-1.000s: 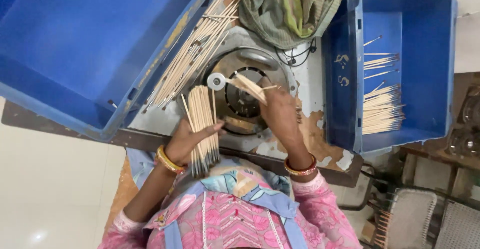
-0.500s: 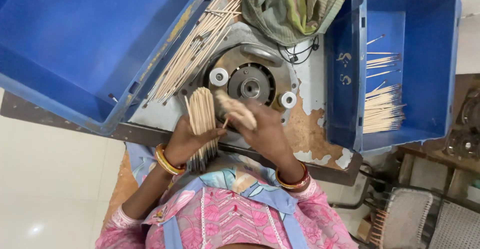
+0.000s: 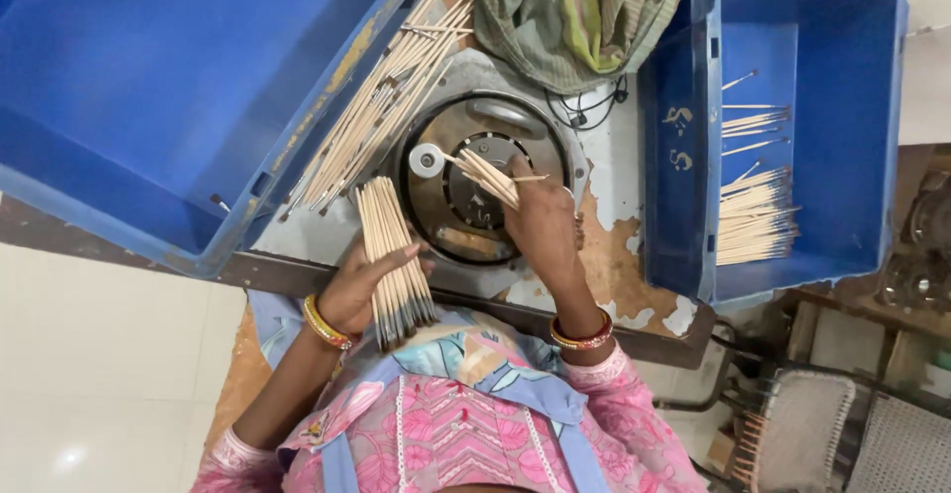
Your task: The person holds a bundle of wooden sticks in their left hand and repeatedly feeds individual sticks into a rotating grinding wheel with their right hand. The sharpened sticks are then placed into a blue bin to the right.
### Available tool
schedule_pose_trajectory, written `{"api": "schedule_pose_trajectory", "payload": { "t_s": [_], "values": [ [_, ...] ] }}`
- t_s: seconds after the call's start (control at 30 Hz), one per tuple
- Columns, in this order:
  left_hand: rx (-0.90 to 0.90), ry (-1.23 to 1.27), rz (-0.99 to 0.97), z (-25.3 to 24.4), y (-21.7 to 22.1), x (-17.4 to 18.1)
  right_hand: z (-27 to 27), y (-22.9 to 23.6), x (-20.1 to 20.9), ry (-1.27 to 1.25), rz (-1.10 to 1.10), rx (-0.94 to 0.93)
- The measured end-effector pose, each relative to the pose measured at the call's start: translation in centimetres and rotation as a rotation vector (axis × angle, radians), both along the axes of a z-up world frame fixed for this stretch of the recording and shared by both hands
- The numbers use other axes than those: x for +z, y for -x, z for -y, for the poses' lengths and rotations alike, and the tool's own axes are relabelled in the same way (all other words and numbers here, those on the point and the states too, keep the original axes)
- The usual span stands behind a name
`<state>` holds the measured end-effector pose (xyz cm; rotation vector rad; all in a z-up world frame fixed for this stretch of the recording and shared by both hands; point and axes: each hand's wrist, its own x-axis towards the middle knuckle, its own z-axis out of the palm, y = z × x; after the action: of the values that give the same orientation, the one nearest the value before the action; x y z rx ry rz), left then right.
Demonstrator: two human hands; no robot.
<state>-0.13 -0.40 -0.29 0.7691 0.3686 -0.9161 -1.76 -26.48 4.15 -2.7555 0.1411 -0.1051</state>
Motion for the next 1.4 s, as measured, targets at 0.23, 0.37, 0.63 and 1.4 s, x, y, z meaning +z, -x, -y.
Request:
{"api": "schedule_pose_trajectory", "payload": {
  "t_s": [0.23,0.37,0.63,1.4],
  "values": [
    [-0.021,0.0,0.151,0.3,0.7,-0.5,-1.3,0.7,1.6,-0.155,-0.028,-0.094],
    [-0.155,-0.249,0.761,0.8,0.1,0.7,-3.6,1.9,5.4,-0.473,-0.001,0.07],
    [-0.166,-0.276,0.243,0.6,-1.1,0.3,0.3,0.5,6.0,-0.287,0.057,-0.331],
    [-0.144,-0.295,0.455,0.9,-1.2,-0.7,0.3,3.3,6.6,-0.646,0.136,0.056]
  ]
}}
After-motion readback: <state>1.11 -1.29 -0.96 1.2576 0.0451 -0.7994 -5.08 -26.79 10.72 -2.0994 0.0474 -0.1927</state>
